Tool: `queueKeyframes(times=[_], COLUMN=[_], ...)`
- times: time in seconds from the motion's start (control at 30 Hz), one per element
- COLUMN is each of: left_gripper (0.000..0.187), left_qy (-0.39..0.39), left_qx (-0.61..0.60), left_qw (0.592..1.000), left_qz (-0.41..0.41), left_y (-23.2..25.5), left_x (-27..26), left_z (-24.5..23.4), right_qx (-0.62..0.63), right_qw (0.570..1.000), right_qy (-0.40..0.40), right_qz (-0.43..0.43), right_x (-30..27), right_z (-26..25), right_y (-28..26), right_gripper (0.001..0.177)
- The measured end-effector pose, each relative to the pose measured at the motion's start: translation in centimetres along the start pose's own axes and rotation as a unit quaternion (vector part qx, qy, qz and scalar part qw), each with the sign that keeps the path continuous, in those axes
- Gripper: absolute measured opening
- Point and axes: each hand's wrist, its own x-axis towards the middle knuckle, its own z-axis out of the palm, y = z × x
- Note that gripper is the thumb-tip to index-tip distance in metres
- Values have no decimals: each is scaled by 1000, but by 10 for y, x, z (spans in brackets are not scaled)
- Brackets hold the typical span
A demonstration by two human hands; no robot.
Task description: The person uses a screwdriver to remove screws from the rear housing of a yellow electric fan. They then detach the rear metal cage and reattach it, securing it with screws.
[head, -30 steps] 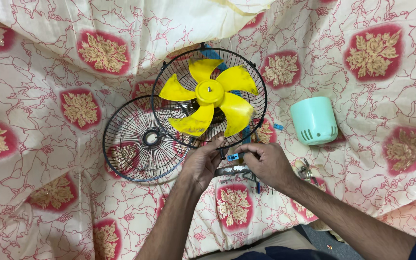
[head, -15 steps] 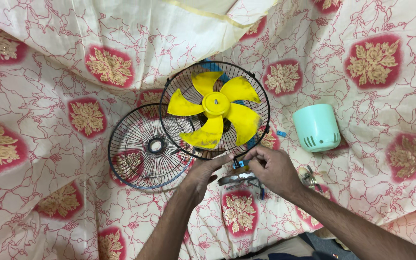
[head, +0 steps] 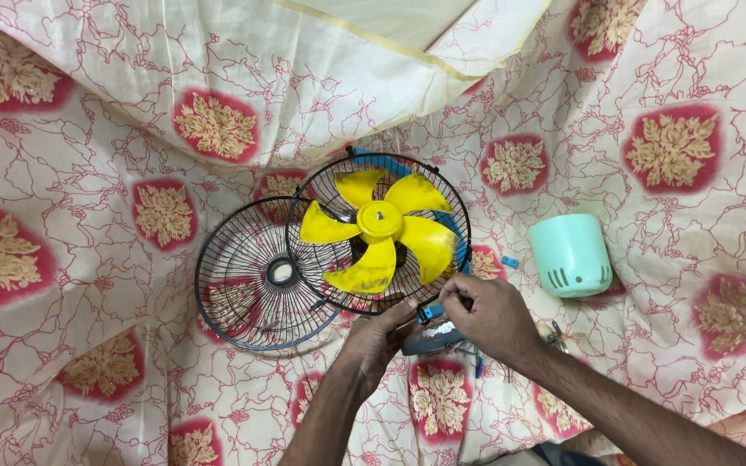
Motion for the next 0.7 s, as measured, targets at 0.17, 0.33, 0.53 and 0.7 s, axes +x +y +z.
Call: queueKeyframes(times=[0.17,0.33,0.53,0.7], left_gripper=[53,45,38,32], left_qy=[11,-3,30,86], left_qx=[65,34,80,149], left_qw=[997,999,996,985], left_qz=[34,11,16,9], left_y=[-8,-9,-3,7], left_x=[-8,-10,-16,-31], left_z=[8,11,17,30], right_qx=[-19,-23,-15,36], right_qw=[1000,1000,999,997], right_qy=[-13,-8,-13,-74], right_qz=[9,1,-28,8], right_x=[3,3,3,6], right_z=[2,3,0,-7], right_y=[-2,0,-1,-2], right_gripper=[14,13,13,16])
